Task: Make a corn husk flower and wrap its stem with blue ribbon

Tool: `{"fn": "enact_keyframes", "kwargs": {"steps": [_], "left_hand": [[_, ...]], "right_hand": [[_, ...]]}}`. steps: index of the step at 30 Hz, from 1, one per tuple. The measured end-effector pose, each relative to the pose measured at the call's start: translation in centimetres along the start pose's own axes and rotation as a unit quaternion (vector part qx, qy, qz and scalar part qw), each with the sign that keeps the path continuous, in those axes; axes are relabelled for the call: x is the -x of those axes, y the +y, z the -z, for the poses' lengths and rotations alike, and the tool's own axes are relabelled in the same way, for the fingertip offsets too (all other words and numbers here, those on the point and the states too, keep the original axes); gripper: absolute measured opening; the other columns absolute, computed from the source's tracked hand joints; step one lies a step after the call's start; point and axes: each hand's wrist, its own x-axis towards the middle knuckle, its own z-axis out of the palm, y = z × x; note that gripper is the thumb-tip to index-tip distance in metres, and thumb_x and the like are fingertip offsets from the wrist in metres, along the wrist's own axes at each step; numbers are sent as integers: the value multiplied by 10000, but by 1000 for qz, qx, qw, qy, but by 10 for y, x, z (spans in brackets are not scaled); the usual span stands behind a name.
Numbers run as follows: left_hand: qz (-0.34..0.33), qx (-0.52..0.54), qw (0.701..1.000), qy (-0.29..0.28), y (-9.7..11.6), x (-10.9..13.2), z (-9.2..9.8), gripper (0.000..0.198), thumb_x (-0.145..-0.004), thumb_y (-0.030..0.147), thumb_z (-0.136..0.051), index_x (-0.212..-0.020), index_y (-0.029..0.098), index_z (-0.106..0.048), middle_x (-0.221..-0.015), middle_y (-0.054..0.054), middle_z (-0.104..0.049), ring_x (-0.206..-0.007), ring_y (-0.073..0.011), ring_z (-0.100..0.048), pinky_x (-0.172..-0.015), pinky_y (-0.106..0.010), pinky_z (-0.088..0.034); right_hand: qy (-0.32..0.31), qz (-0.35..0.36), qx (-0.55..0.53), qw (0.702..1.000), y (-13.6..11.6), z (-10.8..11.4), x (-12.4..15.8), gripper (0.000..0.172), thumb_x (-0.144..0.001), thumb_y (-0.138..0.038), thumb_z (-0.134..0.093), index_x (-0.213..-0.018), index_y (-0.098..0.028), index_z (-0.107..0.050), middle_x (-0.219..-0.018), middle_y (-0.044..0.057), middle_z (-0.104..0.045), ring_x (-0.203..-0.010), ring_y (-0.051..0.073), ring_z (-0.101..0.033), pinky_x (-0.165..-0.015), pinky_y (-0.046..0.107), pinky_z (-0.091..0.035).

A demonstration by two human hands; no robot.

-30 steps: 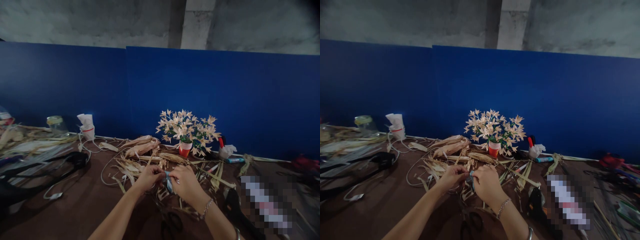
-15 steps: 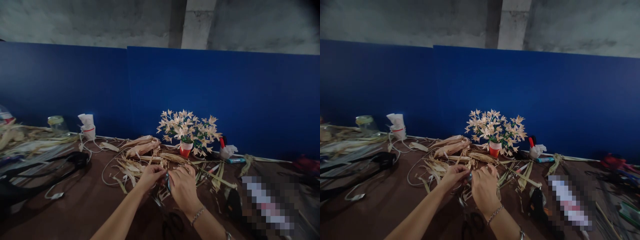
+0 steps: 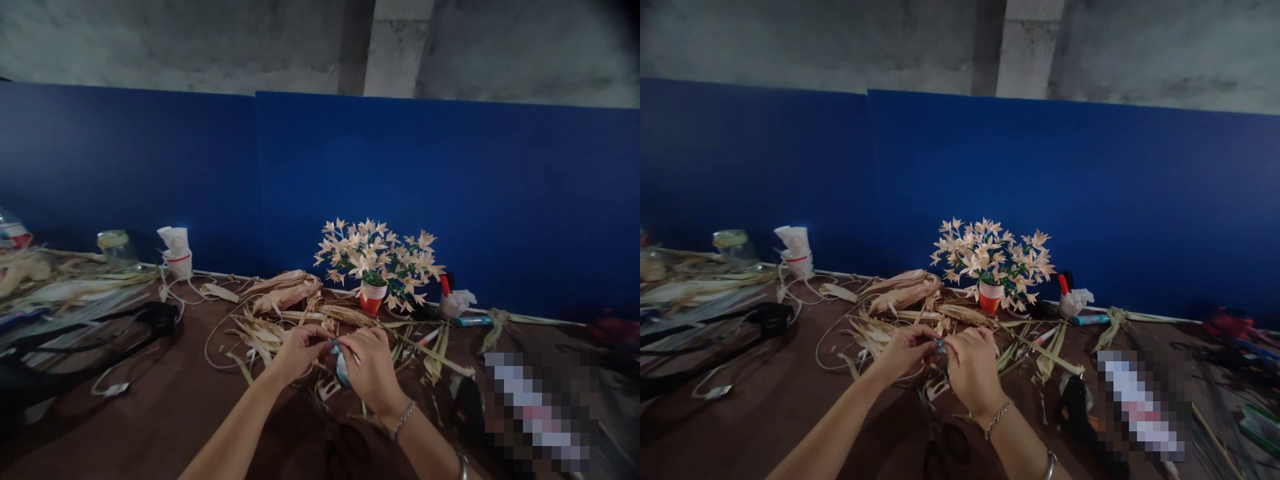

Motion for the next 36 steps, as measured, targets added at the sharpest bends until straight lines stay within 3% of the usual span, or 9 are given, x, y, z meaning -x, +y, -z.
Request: {"fn": "enact_keyframes", "kwargs": {"steps": [3,6,8,10,12,15,18,28,36], "left_hand": [[-21,-16,999,-21,7,5,-1,198,-603,293,-661,-696,129,-603,-535,16,-560,-469,-102,-520,-483,-219,-420],[-35,-30,998,-52,11,9,-5,172,-618,282,-653,-644,122,-595,-564,9,-550,-473,-96,-517,-472,-205,-405],[-31,-31,998,-55,12,11,-8,177,-636,288,-638,-630,121,-580,-571,8,-545,-459,-89,-510,-456,-198,-394],[-22,-29,998,-42,11,10,-9,184,-643,295,-631,-640,122,-567,-548,14,-538,-436,-87,-505,-437,-193,-383],[-11,-28,999,-33,9,8,-8,187,-639,295,-634,-649,123,-562,-498,25,-525,-412,-87,-496,-423,-189,-375],[-6,-25,999,-24,6,5,-6,189,-619,288,-648,-644,119,-565,-483,27,-529,-405,-84,-489,-429,-194,-387],[-7,-13,1000,-2,7,4,-6,204,-592,294,-666,-643,122,-569,-500,30,-541,-412,-85,-498,-437,-201,-400],[17,13,1000,6,3,2,-6,229,-559,290,-682,-667,132,-556,-456,44,-542,-388,-88,-502,-414,-197,-395],[1,-23,999,25,1,0,-2,190,-599,300,-649,-655,130,-584,-443,34,-537,-384,-99,-497,-412,-210,-396]], "right_hand": [[-90,-101,-170,976,4,7,-5,142,-729,-190,-505,-721,-189,-647,-683,22,-635,-664,143,-536,-661,267,-363],[-245,-221,-376,866,11,14,-9,169,-683,-267,-554,-609,-139,-637,-548,9,-597,-488,94,-481,-492,211,-342],[-306,-281,-452,789,15,16,-10,216,-649,-320,-592,-573,-120,-625,-512,-1,-577,-422,62,-436,-443,192,-312],[-313,-308,-473,764,16,15,-11,238,-627,-345,-610,-576,-113,-627,-525,5,-587,-416,59,-443,-441,190,-322],[-268,-295,-446,802,15,12,-11,202,-626,-319,-608,-607,-120,-642,-559,15,-614,-467,87,-498,-483,205,-366],[-174,-223,-338,898,12,8,-10,129,-631,-236,-590,-686,-146,-665,-647,28,-654,-602,142,-566,-575,239,-415],[-125,-172,-251,944,11,7,-10,116,-633,-192,-581,-707,-159,-664,-684,34,-665,-654,167,-583,-615,258,-431],[-55,-116,-174,976,5,5,-6,151,-663,-127,-554,-737,-186,-671,-729,42,-671,-688,166,-600,-649,266,-439],[-32,42,24,998,-9,14,-5,205,-778,-125,-463,-806,-217,-644,-707,31,-635,-760,164,-527,-810,360,-307]]}}
